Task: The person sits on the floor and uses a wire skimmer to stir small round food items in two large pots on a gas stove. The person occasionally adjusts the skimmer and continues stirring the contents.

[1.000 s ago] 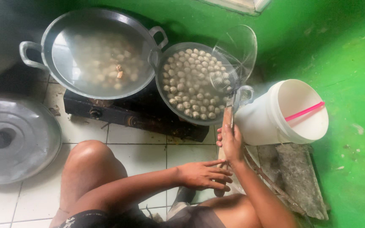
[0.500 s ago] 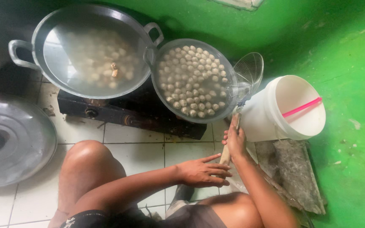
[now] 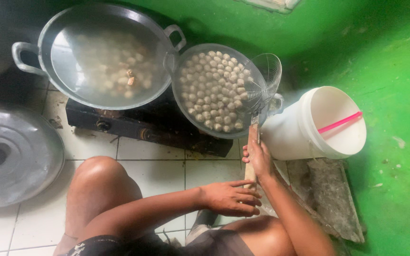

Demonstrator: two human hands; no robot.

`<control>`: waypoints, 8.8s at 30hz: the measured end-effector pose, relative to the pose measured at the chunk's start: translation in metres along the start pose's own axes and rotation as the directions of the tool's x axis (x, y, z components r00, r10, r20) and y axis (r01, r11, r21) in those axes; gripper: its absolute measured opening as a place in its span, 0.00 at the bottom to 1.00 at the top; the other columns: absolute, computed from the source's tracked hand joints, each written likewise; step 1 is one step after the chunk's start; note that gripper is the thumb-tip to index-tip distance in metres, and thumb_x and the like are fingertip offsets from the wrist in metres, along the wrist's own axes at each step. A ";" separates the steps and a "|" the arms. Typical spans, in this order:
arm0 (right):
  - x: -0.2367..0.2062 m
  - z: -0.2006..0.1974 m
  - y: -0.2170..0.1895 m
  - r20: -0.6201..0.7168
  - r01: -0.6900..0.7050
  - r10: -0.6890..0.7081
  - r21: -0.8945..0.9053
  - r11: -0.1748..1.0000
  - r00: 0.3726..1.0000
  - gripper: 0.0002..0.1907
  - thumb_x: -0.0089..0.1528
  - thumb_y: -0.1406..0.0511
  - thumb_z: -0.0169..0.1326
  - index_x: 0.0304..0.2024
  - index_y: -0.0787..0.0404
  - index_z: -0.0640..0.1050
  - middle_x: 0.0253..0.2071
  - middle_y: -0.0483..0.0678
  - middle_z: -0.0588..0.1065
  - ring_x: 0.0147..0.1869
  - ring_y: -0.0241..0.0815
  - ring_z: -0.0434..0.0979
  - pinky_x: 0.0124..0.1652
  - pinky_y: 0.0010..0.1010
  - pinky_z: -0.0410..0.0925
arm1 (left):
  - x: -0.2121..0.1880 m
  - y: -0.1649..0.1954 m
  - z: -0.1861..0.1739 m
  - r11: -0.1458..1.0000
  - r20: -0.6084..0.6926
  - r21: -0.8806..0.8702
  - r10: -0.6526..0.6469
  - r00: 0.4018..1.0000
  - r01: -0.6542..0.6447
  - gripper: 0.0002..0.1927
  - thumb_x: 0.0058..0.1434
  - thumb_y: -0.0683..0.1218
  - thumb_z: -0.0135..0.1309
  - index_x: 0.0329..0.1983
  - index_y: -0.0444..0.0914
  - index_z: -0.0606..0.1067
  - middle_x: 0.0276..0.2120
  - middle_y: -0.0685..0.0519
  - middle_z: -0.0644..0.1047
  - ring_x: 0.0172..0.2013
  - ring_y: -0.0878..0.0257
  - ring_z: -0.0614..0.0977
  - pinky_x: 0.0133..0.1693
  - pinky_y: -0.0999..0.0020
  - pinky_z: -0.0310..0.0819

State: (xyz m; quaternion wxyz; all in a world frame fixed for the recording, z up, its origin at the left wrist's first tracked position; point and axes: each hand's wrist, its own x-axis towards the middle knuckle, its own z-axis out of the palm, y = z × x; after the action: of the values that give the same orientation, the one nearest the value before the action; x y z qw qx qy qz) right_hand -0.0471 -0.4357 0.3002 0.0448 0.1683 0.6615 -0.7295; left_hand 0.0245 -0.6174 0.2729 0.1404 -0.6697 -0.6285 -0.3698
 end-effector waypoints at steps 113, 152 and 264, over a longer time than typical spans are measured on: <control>0.029 -0.003 -0.014 -0.124 0.165 -0.174 -0.084 0.983 0.977 0.17 0.69 0.58 0.46 0.53 0.64 0.69 0.40 0.50 0.69 0.35 0.35 0.68 0.27 0.27 0.66 | -0.001 -0.023 0.001 0.980 0.006 0.037 -0.196 0.981 0.196 0.24 0.71 0.53 0.47 0.70 0.53 0.65 0.71 0.55 0.65 0.76 0.57 0.60 0.78 0.43 0.45; 0.020 0.013 0.009 0.100 0.065 -0.047 -0.179 0.982 0.994 0.15 0.71 0.59 0.45 0.49 0.65 0.70 0.38 0.50 0.69 0.33 0.35 0.67 0.26 0.26 0.65 | -0.003 -0.022 0.009 0.997 -0.069 0.040 0.062 0.996 -0.059 0.12 0.66 0.46 0.50 0.52 0.45 0.73 0.52 0.52 0.75 0.63 0.57 0.75 0.78 0.37 0.47; 0.102 -0.012 0.014 0.295 0.039 -0.201 0.476 0.879 0.934 0.17 0.78 0.58 0.41 0.61 0.64 0.62 0.50 0.51 0.67 0.47 0.41 0.67 0.43 0.32 0.65 | -0.014 -0.011 -0.069 0.799 0.282 0.563 -0.426 0.860 0.211 0.48 0.55 0.50 0.59 0.77 0.55 0.51 0.78 0.58 0.49 0.76 0.56 0.55 0.75 0.38 0.44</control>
State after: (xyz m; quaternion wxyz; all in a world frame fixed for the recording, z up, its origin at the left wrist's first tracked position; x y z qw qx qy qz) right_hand -0.1368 -0.4096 0.2553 0.0692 0.0055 0.4605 -0.8850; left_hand -0.0073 -0.6705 0.3079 0.1185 -0.5498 -0.8243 -0.0644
